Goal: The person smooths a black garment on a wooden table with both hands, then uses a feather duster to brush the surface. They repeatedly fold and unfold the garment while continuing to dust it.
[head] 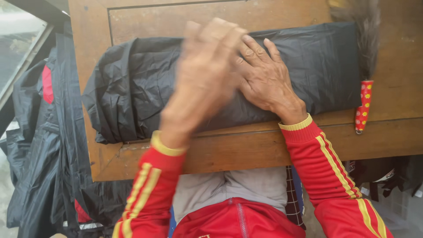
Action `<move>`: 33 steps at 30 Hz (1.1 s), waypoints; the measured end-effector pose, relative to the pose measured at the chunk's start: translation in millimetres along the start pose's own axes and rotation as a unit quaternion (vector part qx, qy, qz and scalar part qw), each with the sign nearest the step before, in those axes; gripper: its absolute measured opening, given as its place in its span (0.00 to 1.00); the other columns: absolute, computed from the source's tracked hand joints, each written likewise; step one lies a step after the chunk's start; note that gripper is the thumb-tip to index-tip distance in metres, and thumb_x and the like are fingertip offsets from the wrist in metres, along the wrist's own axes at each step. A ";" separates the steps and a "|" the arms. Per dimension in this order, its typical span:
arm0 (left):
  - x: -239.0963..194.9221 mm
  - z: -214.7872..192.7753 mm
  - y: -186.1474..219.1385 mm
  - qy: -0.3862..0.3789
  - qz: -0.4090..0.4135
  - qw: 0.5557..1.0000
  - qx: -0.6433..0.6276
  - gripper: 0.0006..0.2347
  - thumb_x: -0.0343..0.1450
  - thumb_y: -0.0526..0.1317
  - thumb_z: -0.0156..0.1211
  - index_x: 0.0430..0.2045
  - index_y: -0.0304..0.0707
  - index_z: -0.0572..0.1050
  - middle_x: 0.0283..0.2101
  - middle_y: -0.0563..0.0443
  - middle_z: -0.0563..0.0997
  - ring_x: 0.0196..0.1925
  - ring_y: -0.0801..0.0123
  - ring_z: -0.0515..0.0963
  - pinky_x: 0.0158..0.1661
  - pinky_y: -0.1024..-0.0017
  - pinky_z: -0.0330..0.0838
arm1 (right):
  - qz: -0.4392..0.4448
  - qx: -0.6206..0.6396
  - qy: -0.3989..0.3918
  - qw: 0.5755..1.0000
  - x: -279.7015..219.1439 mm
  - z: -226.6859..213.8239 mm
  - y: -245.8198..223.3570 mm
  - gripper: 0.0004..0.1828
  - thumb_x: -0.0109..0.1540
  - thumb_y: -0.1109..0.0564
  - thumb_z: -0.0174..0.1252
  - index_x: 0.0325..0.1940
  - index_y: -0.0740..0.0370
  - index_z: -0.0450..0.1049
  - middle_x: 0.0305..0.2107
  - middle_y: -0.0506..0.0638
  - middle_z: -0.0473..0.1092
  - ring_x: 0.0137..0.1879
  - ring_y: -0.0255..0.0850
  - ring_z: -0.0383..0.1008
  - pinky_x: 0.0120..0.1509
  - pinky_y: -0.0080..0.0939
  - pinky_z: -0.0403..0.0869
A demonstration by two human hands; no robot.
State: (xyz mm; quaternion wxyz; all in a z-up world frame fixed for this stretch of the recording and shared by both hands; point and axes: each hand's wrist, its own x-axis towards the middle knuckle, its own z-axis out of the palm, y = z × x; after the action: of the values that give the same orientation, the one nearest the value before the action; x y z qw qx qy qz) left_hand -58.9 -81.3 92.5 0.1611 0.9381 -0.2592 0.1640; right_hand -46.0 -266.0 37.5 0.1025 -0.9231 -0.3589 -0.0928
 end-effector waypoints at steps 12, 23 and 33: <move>-8.7 82.5 45.1 -0.022 -0.140 0.990 -0.025 0.34 0.72 0.65 0.44 0.67 0.44 0.50 0.72 0.49 0.52 0.76 0.61 0.49 0.74 0.57 0.43 | 0.006 -0.012 -0.015 1.000 1.2 1.5 1.9 0.29 0.68 0.47 0.40 0.72 0.59 0.56 0.67 0.57 0.54 0.71 0.50 0.54 0.72 0.56 0.50; -47.2 53.8 -57.3 -0.041 -0.211 0.973 0.081 0.30 0.79 0.60 0.43 0.68 0.39 0.46 0.71 0.38 0.48 0.74 0.51 0.49 0.70 0.56 0.51 | 0.022 0.020 0.005 1.000 6.0 -2.5 4.3 0.26 0.69 0.44 0.44 0.69 0.57 0.63 0.66 0.54 0.57 0.71 0.49 0.56 0.69 0.56 0.53; -48.9 50.2 -59.0 -0.021 -0.203 0.974 0.095 0.25 0.79 0.57 0.44 0.68 0.48 0.53 0.69 0.36 0.48 0.73 0.49 0.49 0.69 0.55 0.51 | 0.061 0.067 0.032 0.995 24.8 -5.1 -33.7 0.32 0.69 0.40 0.38 0.68 0.67 0.58 0.65 0.62 0.56 0.71 0.56 0.54 0.72 0.62 0.49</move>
State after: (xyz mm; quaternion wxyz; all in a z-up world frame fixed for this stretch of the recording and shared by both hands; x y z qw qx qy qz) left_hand -55.5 -31.5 15.6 0.0953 0.9853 -0.0502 0.1323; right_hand -51.5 -227.1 52.7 0.1815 -0.9308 -0.3038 -0.0917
